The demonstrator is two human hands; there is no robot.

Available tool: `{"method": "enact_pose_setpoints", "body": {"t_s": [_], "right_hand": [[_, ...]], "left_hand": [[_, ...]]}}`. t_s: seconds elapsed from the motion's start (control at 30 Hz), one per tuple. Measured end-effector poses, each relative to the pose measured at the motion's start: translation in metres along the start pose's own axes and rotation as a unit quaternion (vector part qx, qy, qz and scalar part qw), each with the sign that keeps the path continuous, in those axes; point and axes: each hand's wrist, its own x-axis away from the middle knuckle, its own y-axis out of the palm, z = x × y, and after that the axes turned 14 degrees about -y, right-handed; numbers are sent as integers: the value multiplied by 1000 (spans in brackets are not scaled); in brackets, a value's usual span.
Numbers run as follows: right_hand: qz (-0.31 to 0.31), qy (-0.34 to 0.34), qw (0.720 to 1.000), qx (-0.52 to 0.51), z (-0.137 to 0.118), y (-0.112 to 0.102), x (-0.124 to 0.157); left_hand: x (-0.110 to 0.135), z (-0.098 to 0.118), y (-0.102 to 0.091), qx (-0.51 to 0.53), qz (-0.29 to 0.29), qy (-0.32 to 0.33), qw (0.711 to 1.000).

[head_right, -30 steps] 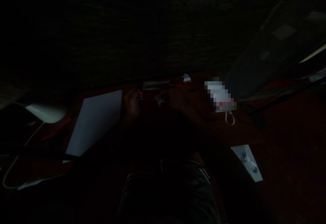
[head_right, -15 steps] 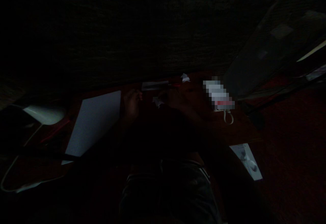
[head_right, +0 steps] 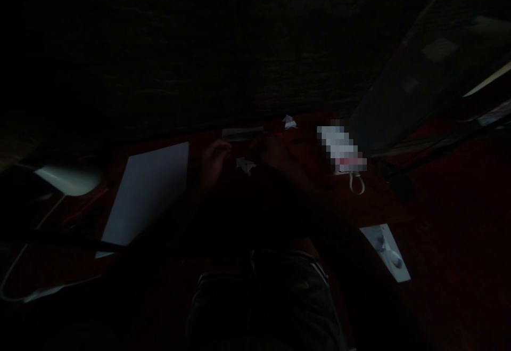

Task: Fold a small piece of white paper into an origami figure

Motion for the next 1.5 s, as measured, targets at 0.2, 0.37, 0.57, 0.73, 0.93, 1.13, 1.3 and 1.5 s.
{"method": "enact_pose_setpoints", "body": {"t_s": [0.2, 0.37, 0.57, 0.73, 0.93, 1.13, 1.3, 1.5], "right_hand": [[13, 20, 999, 43, 3, 3, 0], [2, 11, 999, 52, -1, 2, 2], [11, 20, 999, 28, -5, -1, 1], [96, 30, 991, -85, 0, 1, -4], [105, 35, 969, -222, -7, 3, 0], [45, -24, 972, -231, -13, 5, 0], [60, -1, 981, -186, -10, 6, -1], [71, 5, 972, -222, -14, 5, 0]], "left_hand": [[10, 1, -2, -294, 31, 84, 952], [7, 0, -2, -336, 9, 70, 939], [0, -2, -7, -216, -24, 19, 976], [-3, -6, -10, -27, 22, -15, 999], [-3, -6, -13, 52, 62, -7, 997], [-1, -4, -11, 46, 49, 2, 998], [-2, -7, -12, 44, 33, -5, 998], [0, -4, -15, 38, -15, -1, 999]]}}
